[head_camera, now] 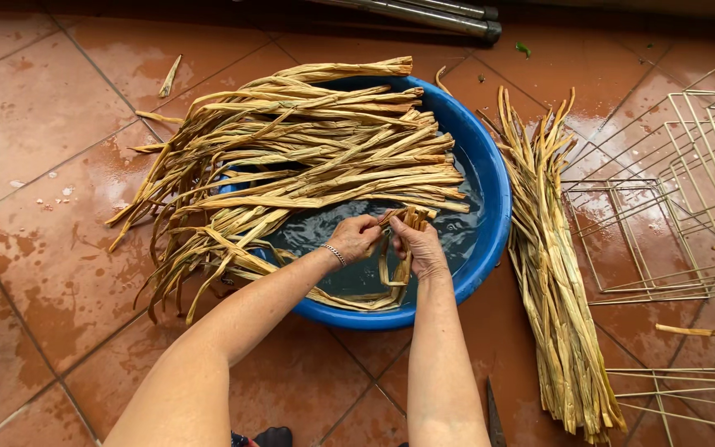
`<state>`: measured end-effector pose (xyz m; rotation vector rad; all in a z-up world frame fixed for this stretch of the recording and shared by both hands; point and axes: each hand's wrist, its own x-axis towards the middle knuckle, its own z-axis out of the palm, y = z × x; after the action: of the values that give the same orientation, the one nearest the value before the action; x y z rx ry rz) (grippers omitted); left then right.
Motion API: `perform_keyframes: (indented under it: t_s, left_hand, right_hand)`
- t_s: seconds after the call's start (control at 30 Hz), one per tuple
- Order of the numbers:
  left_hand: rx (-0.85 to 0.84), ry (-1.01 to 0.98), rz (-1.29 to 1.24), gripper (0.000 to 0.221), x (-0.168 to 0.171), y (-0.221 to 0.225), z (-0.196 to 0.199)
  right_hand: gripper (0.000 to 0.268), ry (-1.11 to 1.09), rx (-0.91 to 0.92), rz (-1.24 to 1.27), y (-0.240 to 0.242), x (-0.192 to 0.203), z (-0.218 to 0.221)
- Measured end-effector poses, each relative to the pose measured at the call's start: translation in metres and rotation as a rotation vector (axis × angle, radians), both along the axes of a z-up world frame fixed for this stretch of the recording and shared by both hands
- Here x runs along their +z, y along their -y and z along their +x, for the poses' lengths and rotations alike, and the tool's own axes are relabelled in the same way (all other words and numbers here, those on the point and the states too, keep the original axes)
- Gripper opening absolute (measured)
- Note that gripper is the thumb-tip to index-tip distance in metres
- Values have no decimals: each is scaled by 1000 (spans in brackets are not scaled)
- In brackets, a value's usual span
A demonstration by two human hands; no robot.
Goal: The person sits on a tiled floor and repeatedly dips long, dried plant stems into a blue basin of water. They handle the stems by hand, submerging them to soak, and then place the wet stems onto a metal drying rack to the right.
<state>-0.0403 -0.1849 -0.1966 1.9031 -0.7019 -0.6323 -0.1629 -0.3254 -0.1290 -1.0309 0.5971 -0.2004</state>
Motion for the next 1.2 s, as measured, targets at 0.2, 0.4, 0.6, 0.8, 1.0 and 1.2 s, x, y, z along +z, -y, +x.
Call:
perform_keyframes:
  t_s: [0.2,0.4,0.6,0.8,1.0,1.2]
  left_hand:
    - [37,-14,61,29,20,8,-12]
    - [164,86,42,33,9,30,-23]
    - [100,139,157,45,-9,44,-28]
    - [-115,132,106,38,0,28,-32]
    - [-290,31,303,40,30,-19,-20]
    - [-317,38,431,37,44,-60,-9]
  right_hand:
    - [22,-34,-21,-25,-4,-3,4]
    - [17,-15,-222,-142,-6,-39,16]
    - [21,-209,-420,-439,-3,-76,27]
    - [17,-388,-608,-268,8,-71,27]
    - [12,-503,-741,6,27,-78,28]
    - [9,-381,-892,161,48,-111,27]
